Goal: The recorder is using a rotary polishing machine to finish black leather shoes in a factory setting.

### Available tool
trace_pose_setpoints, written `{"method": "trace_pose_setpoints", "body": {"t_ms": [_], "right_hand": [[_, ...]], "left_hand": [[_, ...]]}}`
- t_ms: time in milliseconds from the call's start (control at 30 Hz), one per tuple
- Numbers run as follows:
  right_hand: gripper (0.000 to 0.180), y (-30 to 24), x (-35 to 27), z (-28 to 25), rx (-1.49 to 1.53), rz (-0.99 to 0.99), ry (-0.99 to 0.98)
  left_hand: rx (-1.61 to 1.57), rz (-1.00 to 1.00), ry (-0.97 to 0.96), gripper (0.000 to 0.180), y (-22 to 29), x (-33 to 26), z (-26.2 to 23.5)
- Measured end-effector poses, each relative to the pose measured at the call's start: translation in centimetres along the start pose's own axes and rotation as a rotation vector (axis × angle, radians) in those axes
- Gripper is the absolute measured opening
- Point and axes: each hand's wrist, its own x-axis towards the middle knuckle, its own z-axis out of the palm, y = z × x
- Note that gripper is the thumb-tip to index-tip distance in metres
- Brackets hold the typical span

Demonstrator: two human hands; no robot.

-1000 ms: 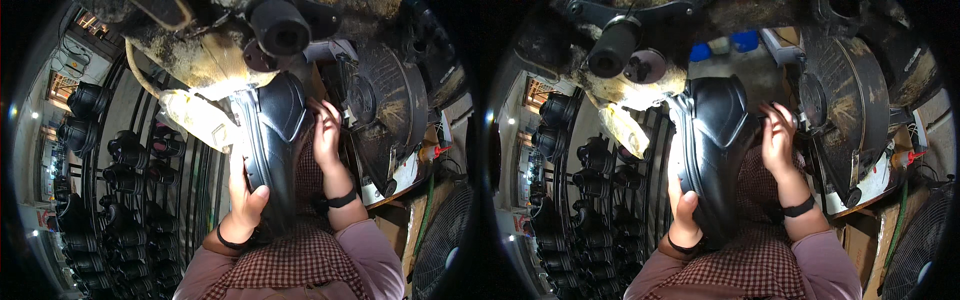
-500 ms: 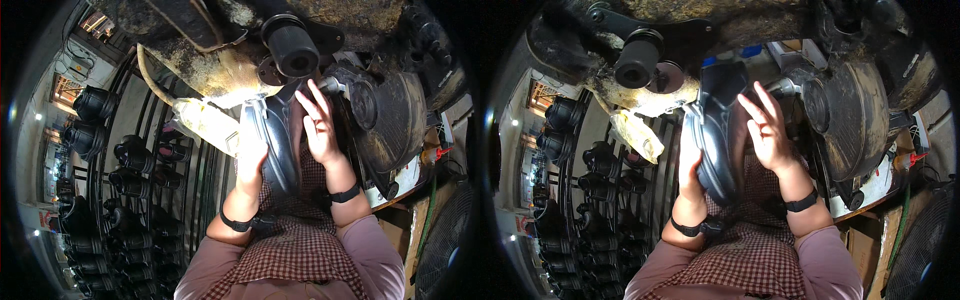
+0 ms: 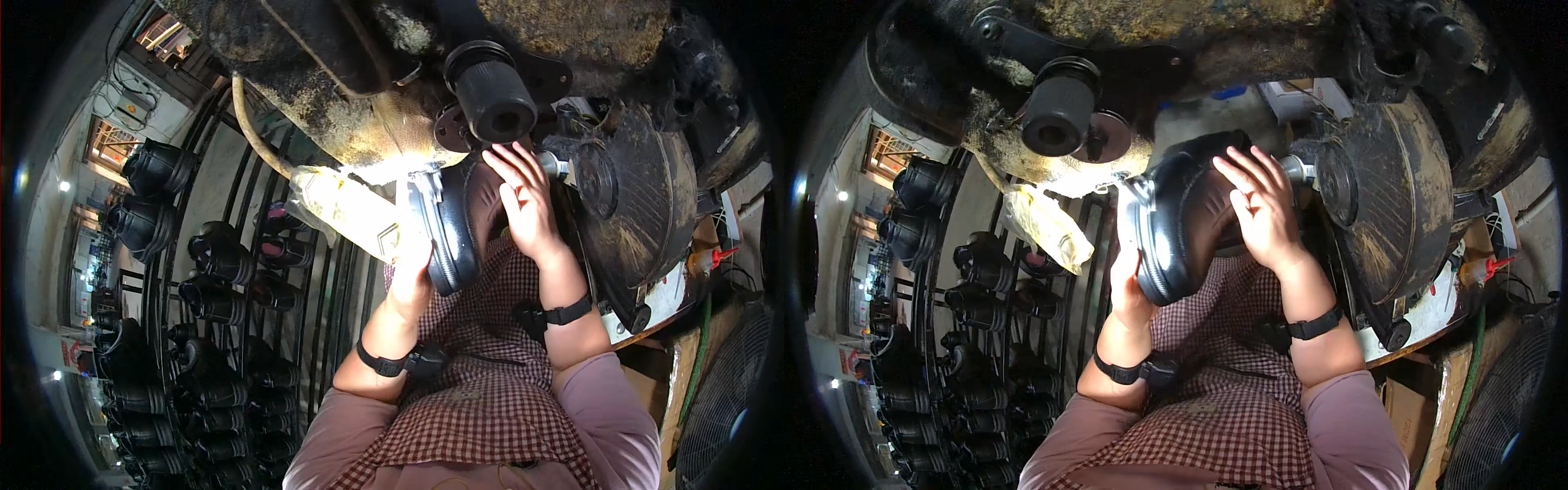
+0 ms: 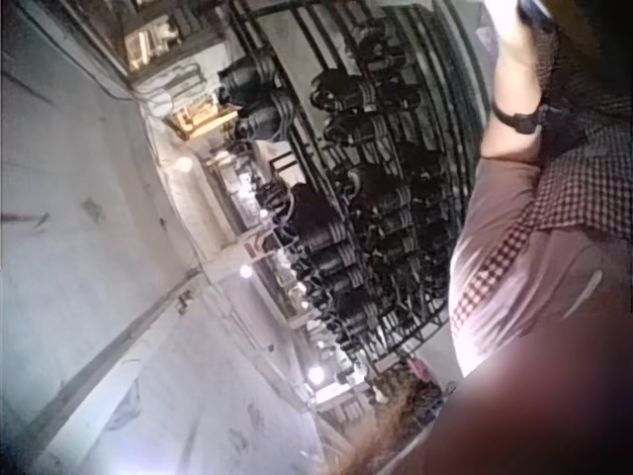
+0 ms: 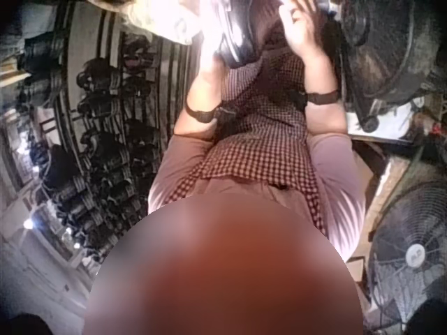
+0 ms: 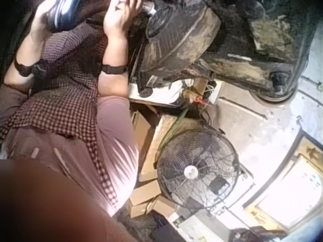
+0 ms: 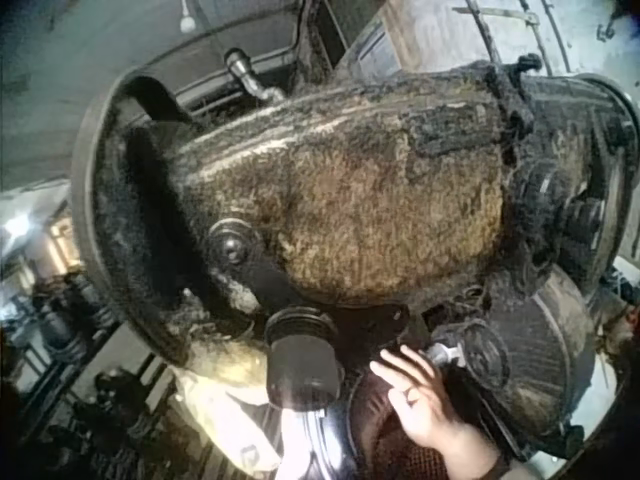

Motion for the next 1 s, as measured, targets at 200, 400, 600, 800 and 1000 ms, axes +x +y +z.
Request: {"method": "trace_pose_setpoints", "body": {"t_ms": [200, 400, 600, 800, 1000], "right_hand": [[0.030, 0.6, 0.6, -0.4, -0.060, -0.009, 0.020], [0.020, 0.1, 0.3, -1.1, -0.109, 0.110, -0.136], [0.010, -3.5, -1.8, -3.4, -0.052, 0.276, -0.216], [0.030, -8.3, -3.6, -7.0, -0.113, 0.262, -0.255], [0.045, -9.6, -3.6, -8.2, -0.067, 0.228, -0.280]], "left_hand": [[-0.029, 0.004, 0.173, 0.054, -0.8, 2.2, -0.3], [-0.079, 0.006, 0.403, 0.046, -0.6, 4.2, 0.7], [0.020, -0.123, 0.492, 0.041, 2.4, 4.9, 4.0], [0.787, 0.296, 0.095, 0.032, 5.4, 3.2, 4.3], [1.648, 0.544, 0.077, 0.037, 5.8, 1.8, 1.5]]}}
